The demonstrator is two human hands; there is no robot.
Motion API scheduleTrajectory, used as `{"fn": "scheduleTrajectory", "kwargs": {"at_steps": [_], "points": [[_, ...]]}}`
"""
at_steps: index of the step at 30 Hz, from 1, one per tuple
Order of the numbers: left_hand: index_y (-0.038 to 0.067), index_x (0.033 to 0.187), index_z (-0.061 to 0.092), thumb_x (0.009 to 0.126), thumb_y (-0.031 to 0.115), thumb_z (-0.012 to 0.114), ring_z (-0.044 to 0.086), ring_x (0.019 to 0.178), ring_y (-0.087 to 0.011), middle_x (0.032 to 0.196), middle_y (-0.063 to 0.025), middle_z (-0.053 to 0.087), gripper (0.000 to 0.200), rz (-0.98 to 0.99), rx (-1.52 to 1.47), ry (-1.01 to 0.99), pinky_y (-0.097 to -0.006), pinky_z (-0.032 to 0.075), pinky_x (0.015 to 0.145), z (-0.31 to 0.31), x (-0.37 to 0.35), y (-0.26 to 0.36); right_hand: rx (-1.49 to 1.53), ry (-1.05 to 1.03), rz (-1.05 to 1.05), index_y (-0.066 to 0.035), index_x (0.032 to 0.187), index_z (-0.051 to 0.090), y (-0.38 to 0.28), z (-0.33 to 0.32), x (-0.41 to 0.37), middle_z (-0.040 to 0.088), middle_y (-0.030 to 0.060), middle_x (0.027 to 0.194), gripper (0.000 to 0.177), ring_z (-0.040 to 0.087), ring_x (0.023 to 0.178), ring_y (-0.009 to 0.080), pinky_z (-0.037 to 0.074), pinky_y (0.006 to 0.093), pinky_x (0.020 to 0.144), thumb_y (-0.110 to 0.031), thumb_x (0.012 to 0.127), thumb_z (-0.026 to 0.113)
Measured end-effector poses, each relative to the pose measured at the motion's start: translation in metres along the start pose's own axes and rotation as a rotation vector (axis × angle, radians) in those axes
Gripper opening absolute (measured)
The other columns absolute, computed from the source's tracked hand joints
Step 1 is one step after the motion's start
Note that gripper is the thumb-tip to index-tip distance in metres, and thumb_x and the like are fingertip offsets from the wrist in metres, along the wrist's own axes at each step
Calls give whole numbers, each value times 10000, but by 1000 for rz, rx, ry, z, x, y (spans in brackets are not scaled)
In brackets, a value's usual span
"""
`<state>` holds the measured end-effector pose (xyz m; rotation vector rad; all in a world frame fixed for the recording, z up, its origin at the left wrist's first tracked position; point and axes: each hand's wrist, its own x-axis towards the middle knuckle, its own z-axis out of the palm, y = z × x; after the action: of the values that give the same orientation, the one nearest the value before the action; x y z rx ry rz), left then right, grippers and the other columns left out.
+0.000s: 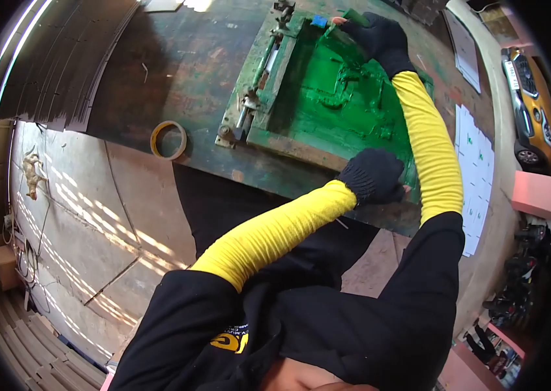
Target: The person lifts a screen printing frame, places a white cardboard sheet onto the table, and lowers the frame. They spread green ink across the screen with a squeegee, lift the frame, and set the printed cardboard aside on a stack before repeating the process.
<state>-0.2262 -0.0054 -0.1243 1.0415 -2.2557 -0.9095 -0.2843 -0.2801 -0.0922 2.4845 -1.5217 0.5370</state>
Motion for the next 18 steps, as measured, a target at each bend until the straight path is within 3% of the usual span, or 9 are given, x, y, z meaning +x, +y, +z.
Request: {"fn": "scheduleTrajectory", "kwargs": {"at_steps": [8, 13, 16, 18], "points": [[37, 901, 683, 843, 523, 709, 672, 902, -384, 913, -185, 676, 490, 41, 5, 72, -521, 536, 770, -3, 3, -2, 33, -144, 92, -127, 919, 772, -1, 19, 27, 731, 193, 866, 896, 708, 884, 412, 535, 515, 756, -930, 836, 382], [51, 957, 674, 830, 495, 736, 667, 937, -361, 963, -166, 677, 466, 108, 58, 19, -506, 534, 780, -7, 1, 0, -49, -71, 108, -116, 964, 765, 1, 22, 36, 743, 182, 928, 793, 712, 908, 400, 545, 496, 759, -848, 881, 471], [62, 986, 675, 826, 489, 748, 665, 955, -349, 987, -153, 678, 462, 169, 116, -15, -494, 532, 786, -2, 1, -7, 176, 507, -71, -108, 994, 748, 24, 6, 39, 746, 173, 966, 631, 713, 934, 386, 549, 472, 788, -710, 938, 566], [74, 1011, 679, 824, 491, 756, 662, 974, -338, 1009, -141, 677, 463, 262, 174, -28, -482, 529, 792, 3, 4, -8, 90, 559, -82, -104, 995, 739, 48, -30, 25, 743, 171, 963, 544, 707, 934, 388, 551, 454, 786, -628, 960, 597]]}}
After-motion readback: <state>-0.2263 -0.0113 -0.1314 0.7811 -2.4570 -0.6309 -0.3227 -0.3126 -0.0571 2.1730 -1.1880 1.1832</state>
